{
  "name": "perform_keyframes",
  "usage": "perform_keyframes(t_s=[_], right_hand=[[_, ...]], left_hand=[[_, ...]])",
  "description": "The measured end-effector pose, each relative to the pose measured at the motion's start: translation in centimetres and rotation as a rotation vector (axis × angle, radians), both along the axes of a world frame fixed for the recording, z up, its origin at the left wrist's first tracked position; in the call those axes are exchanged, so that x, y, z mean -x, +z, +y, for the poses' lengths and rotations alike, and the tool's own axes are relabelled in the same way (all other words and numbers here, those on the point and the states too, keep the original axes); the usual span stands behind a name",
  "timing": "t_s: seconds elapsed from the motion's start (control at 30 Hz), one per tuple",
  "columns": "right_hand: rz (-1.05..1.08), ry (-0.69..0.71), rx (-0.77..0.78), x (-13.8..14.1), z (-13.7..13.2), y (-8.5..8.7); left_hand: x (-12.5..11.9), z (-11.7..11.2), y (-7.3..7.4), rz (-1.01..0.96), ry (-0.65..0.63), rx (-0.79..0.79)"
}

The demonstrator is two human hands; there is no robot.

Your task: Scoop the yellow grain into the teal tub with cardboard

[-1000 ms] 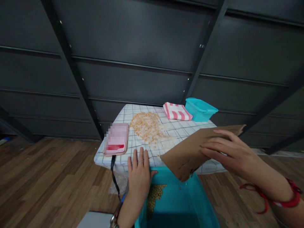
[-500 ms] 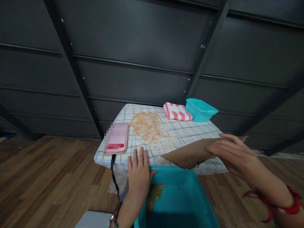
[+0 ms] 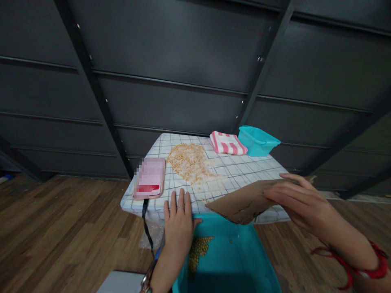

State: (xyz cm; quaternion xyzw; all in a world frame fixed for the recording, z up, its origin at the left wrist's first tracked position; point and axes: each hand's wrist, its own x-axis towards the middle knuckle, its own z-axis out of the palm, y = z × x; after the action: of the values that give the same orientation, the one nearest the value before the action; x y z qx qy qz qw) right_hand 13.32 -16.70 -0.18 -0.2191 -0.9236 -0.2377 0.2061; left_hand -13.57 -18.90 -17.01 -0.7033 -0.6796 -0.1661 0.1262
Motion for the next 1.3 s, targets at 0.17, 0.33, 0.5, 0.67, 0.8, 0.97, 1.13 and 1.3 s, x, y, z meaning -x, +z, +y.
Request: perform_keyframes(t_s=[0.17, 0.33, 0.5, 0.67, 0.8, 0.97, 1.13, 1.3], right_hand=[[0.015, 0.02, -0.018, -0.2, 0.0, 0.4], [-0.011, 0.013, -0.011, -0.6, 0.1, 0.5], [-0.01, 0.022, 0.019, -0.4, 0.2, 0.5], [-0.024, 0.001, 0.028, -0.8, 0.6, -0.2], [-0.035, -0.004, -0.02, -1.3, 0.8, -0.5], [-0.015, -0.005, -0.042, -1.1, 0.6, 0.0], [-0.001, 0.015, 0.003, -0.5, 0.3, 0.1], [-0.005, -0.003, 0.009, -0.7, 0.6, -0.4]], left_hand=[[0.1, 0.0, 0.0, 0.006, -0.004, -0.006], [0.0, 0.0, 0.0, 0.001, -0.009, -0.013], [0.0, 0.0, 0.2, 0.007, 0.007, 0.006], [0.0, -0.2, 0.1, 0.01, -0.002, -0.011], [0.0, -0.1, 0.0, 0.006, -0.004, -0.015], [0.0, -0.1, 0.0, 0.005, -0.008, -0.012], [0.1, 0.0, -0.1, -0.006, -0.005, -0.006], [0.0, -0.1, 0.1, -0.004, -0.008, 0.0]])
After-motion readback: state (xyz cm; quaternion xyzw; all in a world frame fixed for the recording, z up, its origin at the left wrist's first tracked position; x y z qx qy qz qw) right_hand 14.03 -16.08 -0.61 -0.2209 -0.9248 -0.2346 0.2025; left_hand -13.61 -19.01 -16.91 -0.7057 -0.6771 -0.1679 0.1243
